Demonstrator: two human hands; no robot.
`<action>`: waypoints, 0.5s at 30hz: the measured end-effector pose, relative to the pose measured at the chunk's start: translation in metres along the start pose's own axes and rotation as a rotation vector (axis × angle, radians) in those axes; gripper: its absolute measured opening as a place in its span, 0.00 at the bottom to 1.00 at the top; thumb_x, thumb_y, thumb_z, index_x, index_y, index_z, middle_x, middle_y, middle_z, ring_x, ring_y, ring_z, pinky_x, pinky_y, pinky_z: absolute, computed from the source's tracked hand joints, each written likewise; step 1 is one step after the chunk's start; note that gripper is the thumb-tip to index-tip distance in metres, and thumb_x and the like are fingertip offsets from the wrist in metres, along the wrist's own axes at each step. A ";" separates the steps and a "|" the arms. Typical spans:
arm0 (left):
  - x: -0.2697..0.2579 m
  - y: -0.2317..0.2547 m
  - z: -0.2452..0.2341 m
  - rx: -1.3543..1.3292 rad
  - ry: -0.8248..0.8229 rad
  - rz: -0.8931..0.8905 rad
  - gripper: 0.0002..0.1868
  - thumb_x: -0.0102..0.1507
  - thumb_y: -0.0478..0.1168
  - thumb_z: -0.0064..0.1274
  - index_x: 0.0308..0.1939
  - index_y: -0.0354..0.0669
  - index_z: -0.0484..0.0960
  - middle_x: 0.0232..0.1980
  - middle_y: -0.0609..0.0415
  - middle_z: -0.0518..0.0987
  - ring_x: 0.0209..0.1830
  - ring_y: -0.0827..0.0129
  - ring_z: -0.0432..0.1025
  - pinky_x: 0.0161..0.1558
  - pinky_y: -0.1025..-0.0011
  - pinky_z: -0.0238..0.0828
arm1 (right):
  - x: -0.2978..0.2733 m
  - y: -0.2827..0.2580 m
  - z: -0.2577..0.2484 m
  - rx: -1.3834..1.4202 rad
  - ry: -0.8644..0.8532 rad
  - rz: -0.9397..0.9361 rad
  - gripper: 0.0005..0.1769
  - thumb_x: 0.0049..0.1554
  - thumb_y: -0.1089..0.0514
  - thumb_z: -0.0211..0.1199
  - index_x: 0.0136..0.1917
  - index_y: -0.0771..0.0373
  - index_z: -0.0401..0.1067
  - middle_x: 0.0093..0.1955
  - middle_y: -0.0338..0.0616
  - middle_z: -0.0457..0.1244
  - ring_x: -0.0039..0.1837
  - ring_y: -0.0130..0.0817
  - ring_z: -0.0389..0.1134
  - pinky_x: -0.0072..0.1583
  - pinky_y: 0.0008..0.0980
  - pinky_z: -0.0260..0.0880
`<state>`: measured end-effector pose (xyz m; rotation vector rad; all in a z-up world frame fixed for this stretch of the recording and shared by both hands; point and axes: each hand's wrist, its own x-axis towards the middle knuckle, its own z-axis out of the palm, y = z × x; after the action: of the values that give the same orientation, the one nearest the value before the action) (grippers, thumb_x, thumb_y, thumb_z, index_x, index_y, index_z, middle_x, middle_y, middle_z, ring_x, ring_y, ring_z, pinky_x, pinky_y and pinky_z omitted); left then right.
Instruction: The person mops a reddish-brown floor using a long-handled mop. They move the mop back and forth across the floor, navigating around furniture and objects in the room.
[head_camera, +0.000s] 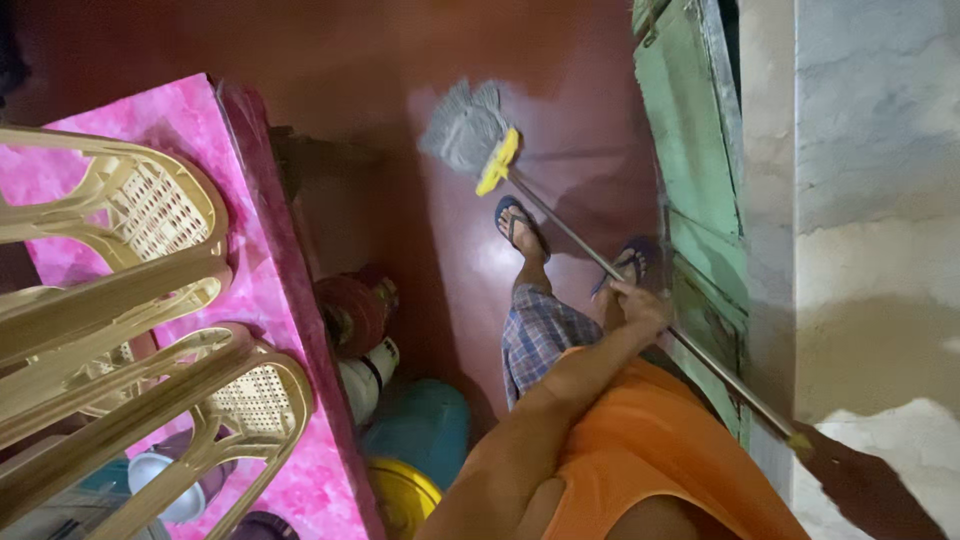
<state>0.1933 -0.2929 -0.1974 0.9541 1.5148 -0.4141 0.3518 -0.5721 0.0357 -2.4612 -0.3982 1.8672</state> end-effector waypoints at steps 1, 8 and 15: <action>0.002 0.002 0.005 -0.015 -0.005 0.005 0.58 0.60 0.41 0.53 0.77 0.32 0.23 0.57 0.30 0.78 0.57 0.43 0.75 0.59 0.57 0.71 | -0.005 -0.005 -0.010 -0.014 0.024 0.022 0.33 0.62 0.38 0.54 0.73 0.57 0.68 0.49 0.49 0.65 0.49 0.38 0.67 0.51 0.41 0.67; 0.053 0.021 -0.055 -0.125 0.126 0.066 0.59 0.58 0.39 0.56 0.75 0.30 0.24 0.56 0.28 0.77 0.56 0.43 0.75 0.59 0.58 0.71 | 0.003 -0.139 -0.031 -0.089 0.068 0.051 0.34 0.59 0.34 0.57 0.69 0.54 0.76 0.35 0.49 0.65 0.38 0.39 0.68 0.43 0.40 0.73; 0.123 0.049 -0.179 -0.167 0.438 0.191 0.60 0.57 0.38 0.59 0.74 0.28 0.24 0.56 0.27 0.76 0.55 0.43 0.74 0.59 0.59 0.70 | 0.026 -0.324 0.020 -0.195 0.022 -0.193 0.31 0.63 0.39 0.49 0.76 0.47 0.66 0.28 0.46 0.60 0.32 0.32 0.61 0.39 0.35 0.65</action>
<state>0.1240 -0.0920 -0.2641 1.0902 1.7961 0.0669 0.2787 -0.2559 0.0622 -2.4510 -0.8215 1.8006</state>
